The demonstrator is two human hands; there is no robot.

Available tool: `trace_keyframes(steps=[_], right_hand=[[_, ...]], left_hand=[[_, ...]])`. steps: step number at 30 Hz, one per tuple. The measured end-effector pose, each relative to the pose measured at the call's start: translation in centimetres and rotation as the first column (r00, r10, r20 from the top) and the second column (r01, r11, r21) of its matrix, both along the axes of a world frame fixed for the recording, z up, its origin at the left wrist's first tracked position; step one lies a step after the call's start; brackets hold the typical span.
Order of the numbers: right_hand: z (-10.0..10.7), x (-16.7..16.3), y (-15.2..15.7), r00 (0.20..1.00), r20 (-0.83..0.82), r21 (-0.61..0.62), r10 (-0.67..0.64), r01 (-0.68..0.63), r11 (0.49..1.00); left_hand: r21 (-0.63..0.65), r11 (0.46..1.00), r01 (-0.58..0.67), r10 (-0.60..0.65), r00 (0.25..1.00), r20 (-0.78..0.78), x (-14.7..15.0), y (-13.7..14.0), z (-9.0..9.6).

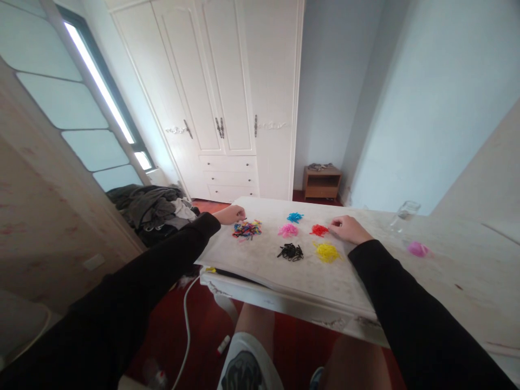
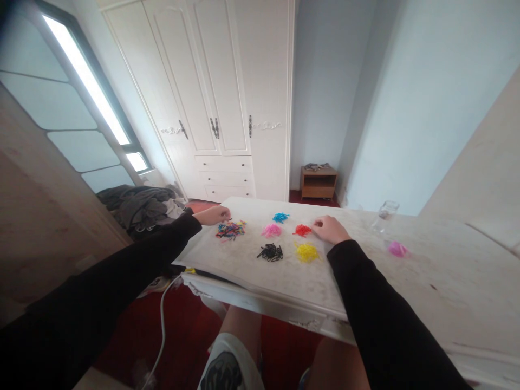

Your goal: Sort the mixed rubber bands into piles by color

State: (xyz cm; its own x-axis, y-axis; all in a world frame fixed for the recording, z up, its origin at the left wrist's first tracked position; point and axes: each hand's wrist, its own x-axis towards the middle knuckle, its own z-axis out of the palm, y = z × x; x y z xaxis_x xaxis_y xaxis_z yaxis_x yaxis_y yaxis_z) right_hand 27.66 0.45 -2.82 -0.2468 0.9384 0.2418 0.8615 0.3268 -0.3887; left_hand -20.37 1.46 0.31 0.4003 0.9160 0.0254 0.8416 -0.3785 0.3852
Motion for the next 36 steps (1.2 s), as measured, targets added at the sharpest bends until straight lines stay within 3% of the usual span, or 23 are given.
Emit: trace_keyframes(steps=[25,36], right_hand=[[0.3,-0.1,-0.2,1.0,-0.005,0.03,0.006,-0.006,1.0],[0.6,-0.3,-0.5,1.0,0.005,0.021,-0.004,0.004,1.0]], left_hand=[[0.045,0.996,0.077,-0.072,0.993,-0.097,-0.2,0.3,-0.2],[0.147,0.986,0.078,-0.064,0.993,-0.103,0.5,0.0,-0.1]])
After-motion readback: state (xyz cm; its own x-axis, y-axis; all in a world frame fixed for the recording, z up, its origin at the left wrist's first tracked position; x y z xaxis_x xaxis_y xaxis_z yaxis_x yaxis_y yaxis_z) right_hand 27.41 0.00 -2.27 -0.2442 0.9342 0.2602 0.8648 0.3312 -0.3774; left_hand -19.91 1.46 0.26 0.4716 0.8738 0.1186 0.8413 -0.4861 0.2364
